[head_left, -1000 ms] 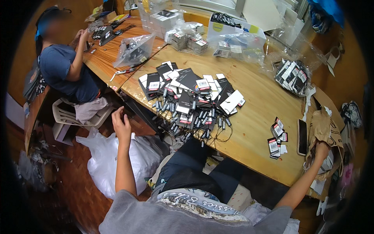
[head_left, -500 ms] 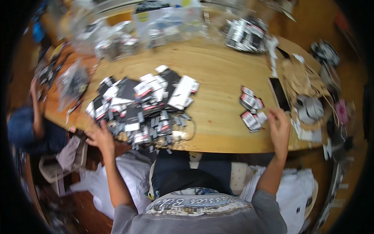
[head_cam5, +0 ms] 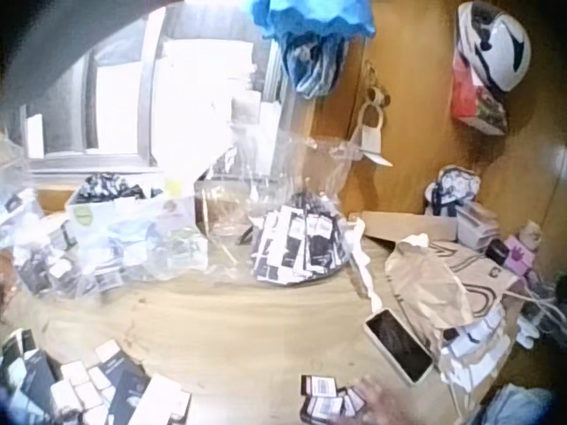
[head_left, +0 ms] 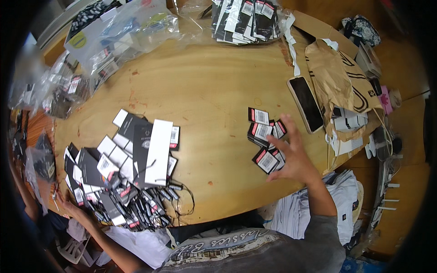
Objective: The person organizes small black and white tags on a cluttered table, then picks up a stack of white Dickies t-shirts. They attach tags to the shirts one by one, handling each shirt individually and placing the tagged shirts back on the table.
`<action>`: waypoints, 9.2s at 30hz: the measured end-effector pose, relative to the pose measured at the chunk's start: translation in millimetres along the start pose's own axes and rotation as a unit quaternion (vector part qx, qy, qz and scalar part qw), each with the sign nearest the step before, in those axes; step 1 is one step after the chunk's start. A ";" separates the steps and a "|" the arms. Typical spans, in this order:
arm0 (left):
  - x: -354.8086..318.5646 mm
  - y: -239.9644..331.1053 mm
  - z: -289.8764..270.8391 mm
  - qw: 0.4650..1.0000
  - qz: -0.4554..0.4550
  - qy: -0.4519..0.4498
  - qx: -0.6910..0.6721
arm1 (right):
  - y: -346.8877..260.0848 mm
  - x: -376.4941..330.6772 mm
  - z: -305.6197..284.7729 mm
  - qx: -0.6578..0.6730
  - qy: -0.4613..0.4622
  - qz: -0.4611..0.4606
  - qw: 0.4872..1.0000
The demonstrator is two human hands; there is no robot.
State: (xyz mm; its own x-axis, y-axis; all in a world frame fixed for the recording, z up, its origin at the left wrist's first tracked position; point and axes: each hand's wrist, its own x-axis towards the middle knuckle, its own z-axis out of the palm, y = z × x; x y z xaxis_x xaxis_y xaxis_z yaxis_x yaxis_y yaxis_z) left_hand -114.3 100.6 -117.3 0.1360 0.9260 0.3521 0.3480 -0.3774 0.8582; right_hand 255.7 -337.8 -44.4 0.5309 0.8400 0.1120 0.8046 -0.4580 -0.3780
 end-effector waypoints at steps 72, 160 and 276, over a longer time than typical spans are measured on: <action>-181.9 251.1 261.2 0.735 0.347 -0.581 0.044 | 1.5 -74.2 -2.1 -0.060 0.054 0.116 0.990; -248.7 226.7 -145.5 0.593 -0.124 -0.744 0.283 | -193.9 -42.6 42.0 0.125 -0.264 -0.372 0.881; -248.3 259.8 236.3 0.841 -0.028 -0.469 -0.268 | -40.3 -17.2 43.7 0.343 0.221 0.088 0.908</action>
State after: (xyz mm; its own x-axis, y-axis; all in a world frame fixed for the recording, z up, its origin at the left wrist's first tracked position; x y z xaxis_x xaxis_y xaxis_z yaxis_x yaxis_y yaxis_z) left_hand 161.5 -226.0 -70.0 0.8929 0.4445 0.0713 -0.0559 -0.0479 0.9973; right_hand 202.5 -321.1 -71.3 0.8127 0.5023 0.2954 0.4216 -0.1568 -0.8931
